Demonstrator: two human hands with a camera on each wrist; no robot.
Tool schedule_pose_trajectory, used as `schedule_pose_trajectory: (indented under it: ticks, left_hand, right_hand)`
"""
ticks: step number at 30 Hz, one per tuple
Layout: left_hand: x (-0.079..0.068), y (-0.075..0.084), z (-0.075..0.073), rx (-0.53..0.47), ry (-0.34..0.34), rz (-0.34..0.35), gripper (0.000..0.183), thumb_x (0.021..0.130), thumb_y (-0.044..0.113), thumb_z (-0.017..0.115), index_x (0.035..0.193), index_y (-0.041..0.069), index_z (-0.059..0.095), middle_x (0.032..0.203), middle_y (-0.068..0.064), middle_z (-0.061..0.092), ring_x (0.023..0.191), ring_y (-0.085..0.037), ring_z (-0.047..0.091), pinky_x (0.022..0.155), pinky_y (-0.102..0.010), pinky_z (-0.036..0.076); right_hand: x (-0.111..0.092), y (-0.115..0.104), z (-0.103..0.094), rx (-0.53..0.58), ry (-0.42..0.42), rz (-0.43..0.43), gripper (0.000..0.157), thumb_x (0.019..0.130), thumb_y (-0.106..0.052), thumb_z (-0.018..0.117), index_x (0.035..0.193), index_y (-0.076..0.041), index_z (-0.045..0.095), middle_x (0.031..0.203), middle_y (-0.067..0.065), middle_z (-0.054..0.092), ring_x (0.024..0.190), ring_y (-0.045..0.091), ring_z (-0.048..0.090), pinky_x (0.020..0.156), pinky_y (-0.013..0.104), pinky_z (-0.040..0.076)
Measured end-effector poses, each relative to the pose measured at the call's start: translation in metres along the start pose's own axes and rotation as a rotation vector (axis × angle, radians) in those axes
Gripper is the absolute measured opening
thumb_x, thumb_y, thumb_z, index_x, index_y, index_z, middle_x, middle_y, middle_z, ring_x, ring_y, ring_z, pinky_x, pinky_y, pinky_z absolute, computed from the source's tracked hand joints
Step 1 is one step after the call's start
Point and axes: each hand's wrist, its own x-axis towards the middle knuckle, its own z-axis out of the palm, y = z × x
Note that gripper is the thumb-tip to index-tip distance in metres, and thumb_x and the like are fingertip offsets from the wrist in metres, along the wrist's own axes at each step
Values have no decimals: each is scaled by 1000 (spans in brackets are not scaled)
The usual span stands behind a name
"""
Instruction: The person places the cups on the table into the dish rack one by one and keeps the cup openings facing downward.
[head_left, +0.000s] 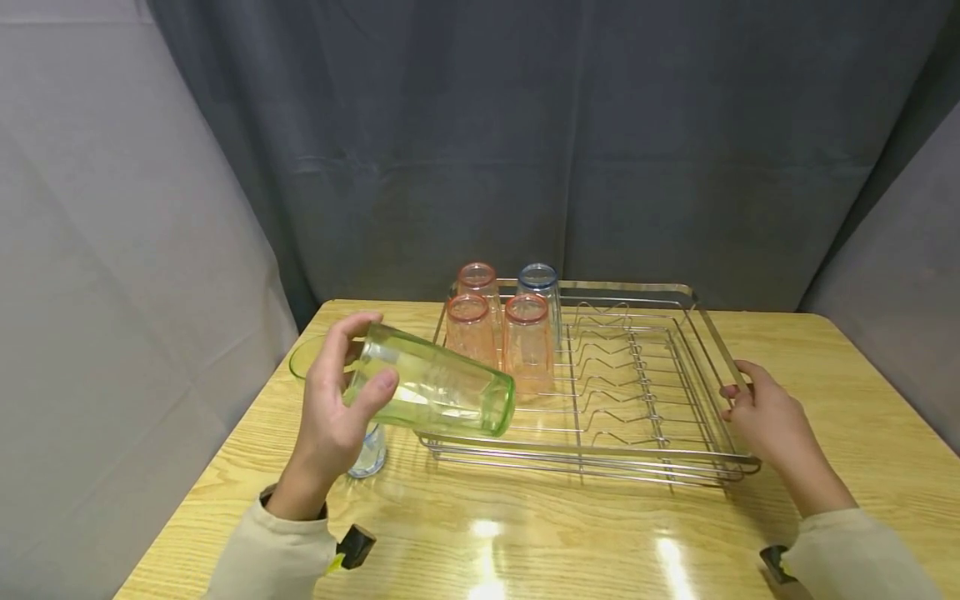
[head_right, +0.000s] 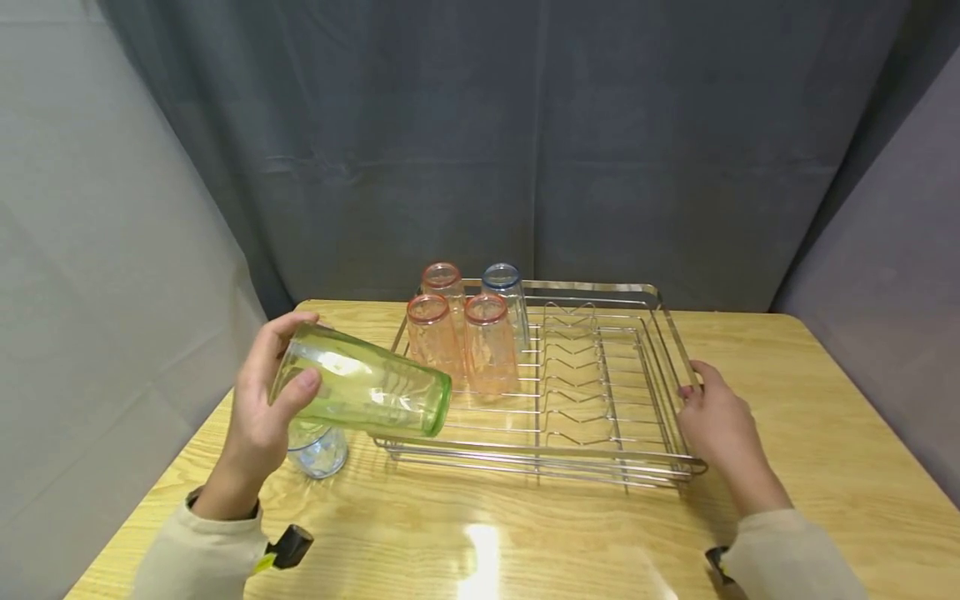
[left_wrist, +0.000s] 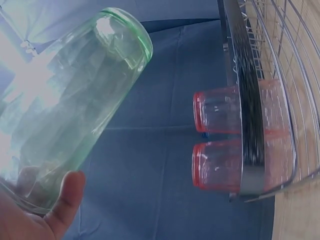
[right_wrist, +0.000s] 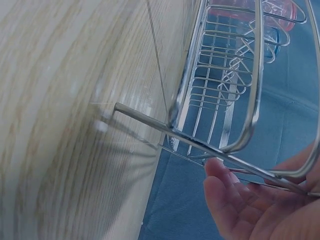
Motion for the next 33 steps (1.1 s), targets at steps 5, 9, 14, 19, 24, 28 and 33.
schedule_pose_trajectory:
  ticks: [5, 9, 14, 19, 24, 28, 33]
  left_hand:
    - [3, 2, 11, -18, 29, -74, 52, 86, 14, 58, 137, 3, 49, 123, -2, 55, 101, -13, 54, 79, -25, 46]
    - [5, 3, 22, -17, 57, -141, 50, 89, 19, 59, 136, 6, 49, 120, -4, 56, 102, -17, 54, 77, -26, 47]
    - [3, 6, 34, -31, 62, -181, 50, 89, 21, 58, 136, 6, 49, 119, -8, 57, 100, -19, 56, 71, -27, 51]
    - [2, 9, 41, -63, 44, -182, 51, 89, 23, 57, 137, 5, 48, 121, -11, 56, 99, -20, 57, 71, -28, 53]
    - [1, 9, 46, -73, 25, -174, 52, 89, 23, 55, 137, 5, 47, 118, -12, 58, 98, -19, 59, 70, -29, 54]
    - [0, 7, 49, -83, 36, -181, 52, 89, 24, 55, 137, 5, 48, 119, -13, 59, 98, -19, 60, 69, -28, 54]
    - [-1, 6, 54, -79, 40, -193, 52, 88, 26, 56, 135, 6, 50, 120, -13, 60, 96, -19, 59, 68, -27, 53]
  right_hand:
    - [1, 2, 0, -6, -3, -6, 55, 104, -8, 21, 153, 12, 8, 132, 38, 51, 98, 41, 69, 54, 27, 42]
    - [1, 2, 0, -9, -5, -18, 55, 103, -8, 20, 154, 11, 7, 133, 38, 51, 99, 42, 69, 53, 28, 42]
    - [1, 2, 1, -15, -10, -20, 55, 103, -7, 19, 154, 11, 7, 133, 38, 51, 100, 42, 69, 53, 28, 42]
    - [1, 3, 0, -22, -8, -18, 55, 103, -7, 19, 153, 12, 7, 132, 38, 52, 98, 41, 69, 53, 28, 42]
    - [-1, 5, -4, -33, -37, -10, 56, 103, -7, 19, 153, 13, 4, 133, 39, 50, 100, 43, 69, 53, 28, 42]
    - [1, 5, -5, -30, -66, -24, 57, 104, -9, 22, 153, 12, 2, 134, 40, 50, 101, 44, 68, 54, 31, 44]
    - [1, 4, -7, -44, -80, -16, 66, 108, -28, 26, 154, 10, 0, 139, 45, 41, 114, 55, 56, 75, 53, 52]
